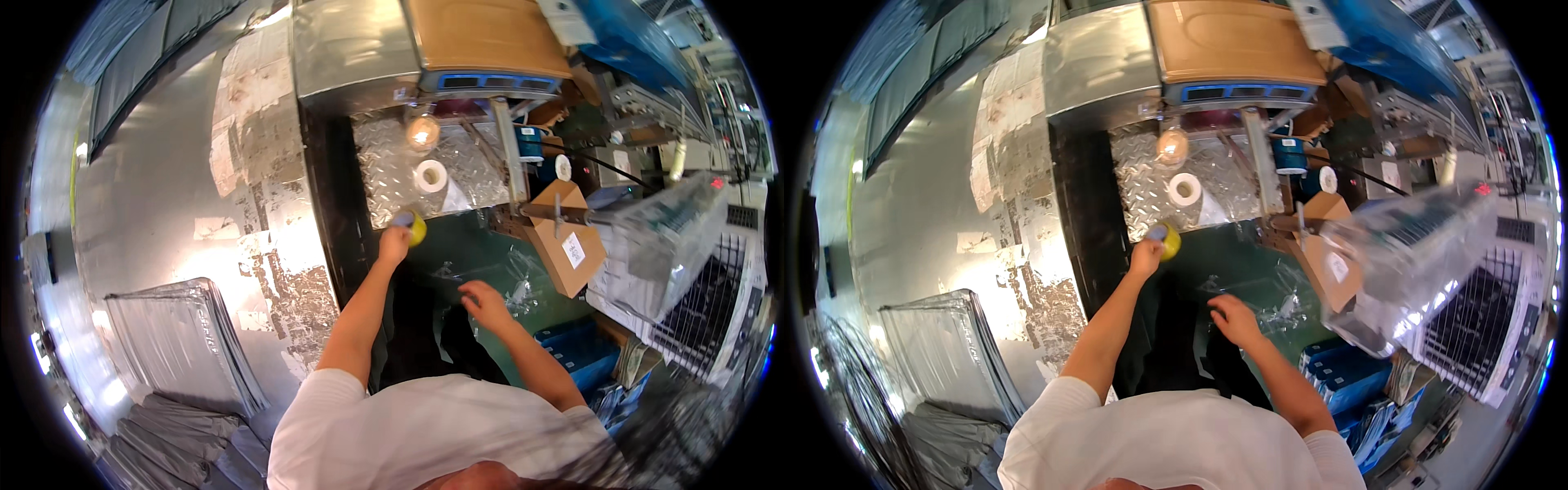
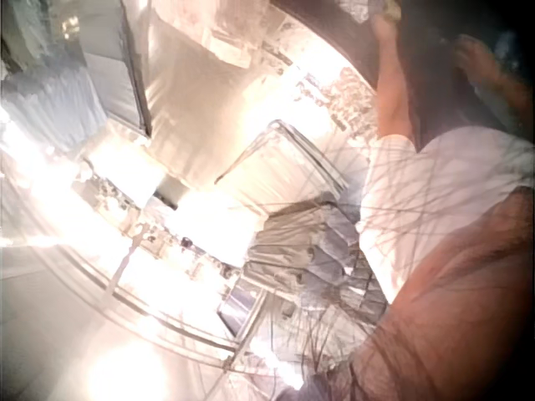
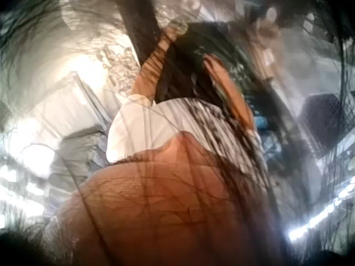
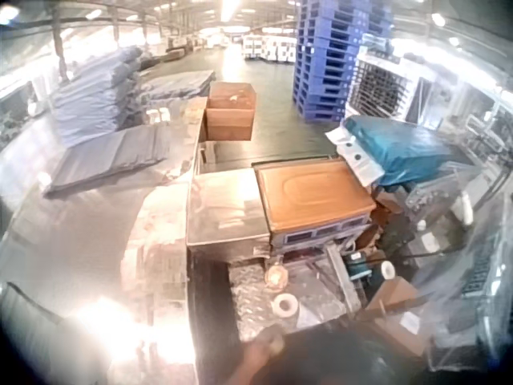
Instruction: The person tapes blue packages with yellow tape, then places them into a gray shipping bag and seals it. The sealed bag is stacked with other similar bags on a metal table.
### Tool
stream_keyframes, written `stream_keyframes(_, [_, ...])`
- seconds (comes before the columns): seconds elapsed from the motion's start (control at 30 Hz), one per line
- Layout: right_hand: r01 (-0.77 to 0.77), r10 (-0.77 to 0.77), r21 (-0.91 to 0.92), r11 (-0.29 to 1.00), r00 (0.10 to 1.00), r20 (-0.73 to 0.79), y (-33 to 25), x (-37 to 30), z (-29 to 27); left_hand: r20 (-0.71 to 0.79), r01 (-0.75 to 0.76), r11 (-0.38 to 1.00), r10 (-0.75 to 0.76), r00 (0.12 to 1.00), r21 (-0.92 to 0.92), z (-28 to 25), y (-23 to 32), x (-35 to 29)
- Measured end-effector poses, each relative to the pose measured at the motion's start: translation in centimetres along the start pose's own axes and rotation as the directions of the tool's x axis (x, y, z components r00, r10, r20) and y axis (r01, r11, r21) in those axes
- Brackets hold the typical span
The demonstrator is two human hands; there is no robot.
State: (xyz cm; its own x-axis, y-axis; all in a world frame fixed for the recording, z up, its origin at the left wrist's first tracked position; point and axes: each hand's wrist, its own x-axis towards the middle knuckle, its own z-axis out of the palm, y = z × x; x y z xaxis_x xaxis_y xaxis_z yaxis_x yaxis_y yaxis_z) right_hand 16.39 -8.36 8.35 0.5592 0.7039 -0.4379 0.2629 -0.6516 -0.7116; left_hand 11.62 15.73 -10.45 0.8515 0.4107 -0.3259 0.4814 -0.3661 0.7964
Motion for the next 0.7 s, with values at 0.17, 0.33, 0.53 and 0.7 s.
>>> stream_keyframes(0.17, [0.295, -0.324, -0.291, 0.91, 0.944, -0.056, -3.4, -0.4, -8.9, 0.609, -0.156, 0.884, 0.423, 0.671, -0.442, -4.1, 12.8, -6.6])
stream_keyframes(0.33, [0.128, -0.242, 0.296, 0.947, 0.888, 0.391, -0.1, -5.7, -11.8, 0.71, -0.087, 0.869, 0.451, 0.54, -0.486, -7.3, 21.8, -10.7])
stream_keyframes(0.53, [0.007, -0.187, 0.733, 0.68, 0.968, 0.165, 2.8, -17.3, -12.4, 0.623, -0.147, 0.878, 0.432, 0.652, -0.455, -3.7, 28.9, -14.2])
stream_keyframes(0.7, [0.226, -0.126, 0.801, 0.554, 0.974, -0.188, 7.1, -28.6, -11.4, 0.634, -0.261, 0.896, 0.439, 0.636, -0.358, 1.9, 37.5, -19.0])
